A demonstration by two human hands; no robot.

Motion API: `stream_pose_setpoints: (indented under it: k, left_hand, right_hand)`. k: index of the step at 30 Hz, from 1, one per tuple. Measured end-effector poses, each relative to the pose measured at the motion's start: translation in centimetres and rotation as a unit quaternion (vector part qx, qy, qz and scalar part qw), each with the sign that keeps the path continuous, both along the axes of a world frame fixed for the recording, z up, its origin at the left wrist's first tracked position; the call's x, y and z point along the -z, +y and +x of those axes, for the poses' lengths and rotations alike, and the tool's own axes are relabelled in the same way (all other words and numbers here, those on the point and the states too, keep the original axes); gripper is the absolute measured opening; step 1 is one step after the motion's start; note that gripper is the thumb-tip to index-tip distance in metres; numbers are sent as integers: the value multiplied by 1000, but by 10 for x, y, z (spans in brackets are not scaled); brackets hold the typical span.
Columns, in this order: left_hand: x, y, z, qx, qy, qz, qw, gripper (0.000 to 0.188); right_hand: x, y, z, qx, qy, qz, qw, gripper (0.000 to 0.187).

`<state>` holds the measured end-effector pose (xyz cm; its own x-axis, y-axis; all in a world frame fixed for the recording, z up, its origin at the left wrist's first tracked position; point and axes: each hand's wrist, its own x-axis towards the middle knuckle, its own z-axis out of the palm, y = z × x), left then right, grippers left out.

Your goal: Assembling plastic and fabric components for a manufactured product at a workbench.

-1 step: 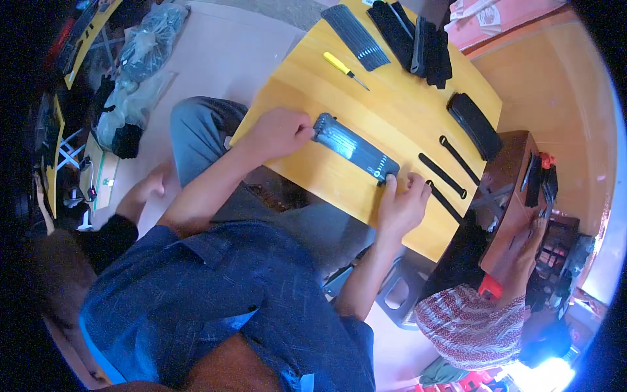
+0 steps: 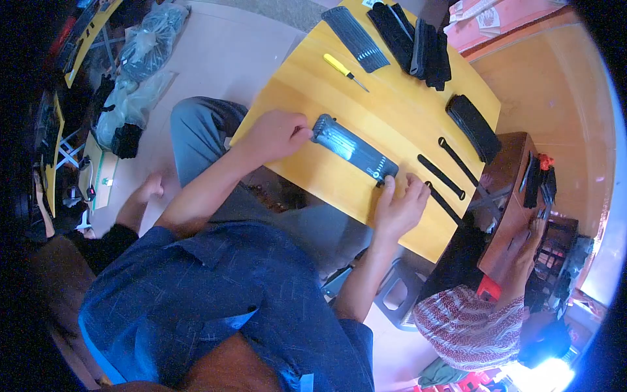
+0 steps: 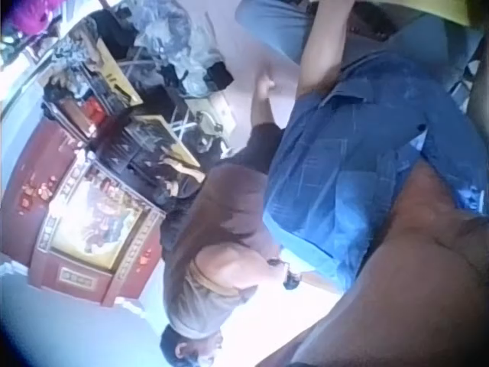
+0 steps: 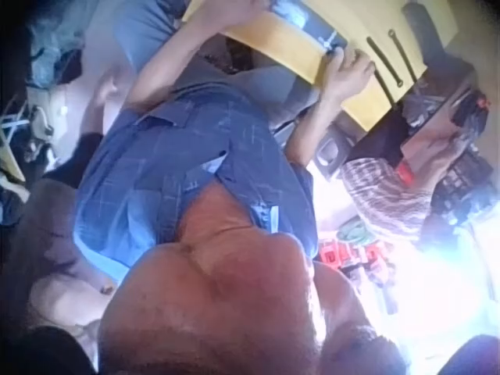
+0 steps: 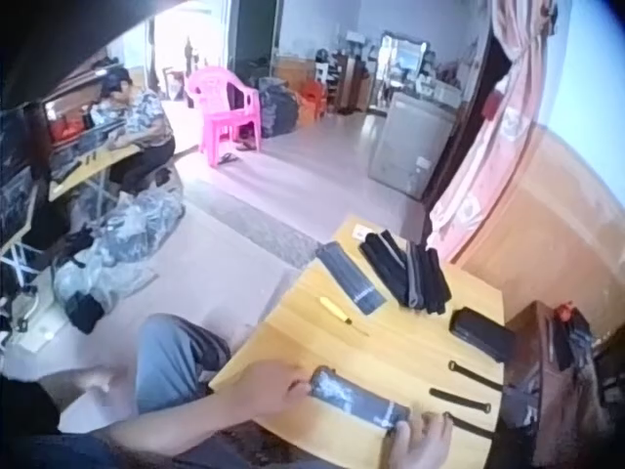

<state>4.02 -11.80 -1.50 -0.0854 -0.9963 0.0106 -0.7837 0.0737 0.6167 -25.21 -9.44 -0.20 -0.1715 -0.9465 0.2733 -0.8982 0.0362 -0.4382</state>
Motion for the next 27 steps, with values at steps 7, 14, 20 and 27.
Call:
stream_pose_setpoints:
  k: [7, 14, 20, 27]
  left_hand:
    - [-5, 57, -26, 97, -31, -214, 971, 42]
    - [29, 45, -36, 183, -129, -122, 967, 72]
    - [23, 42, -28, 213, -104, -75, 969, 92]
    - [19, 40, -23, 218, -107, -58, 968, 94]
  right_hand:
    - [12, 31, 54, -249, 39, -9, 968, 62]
    - [27, 27, 53, -300, 106, 108, 942, 80]
    - [28, 37, 13, -225, 137, 134, 955, 93]
    - [33, 47, -1, -178, 149, 131, 964, 91]
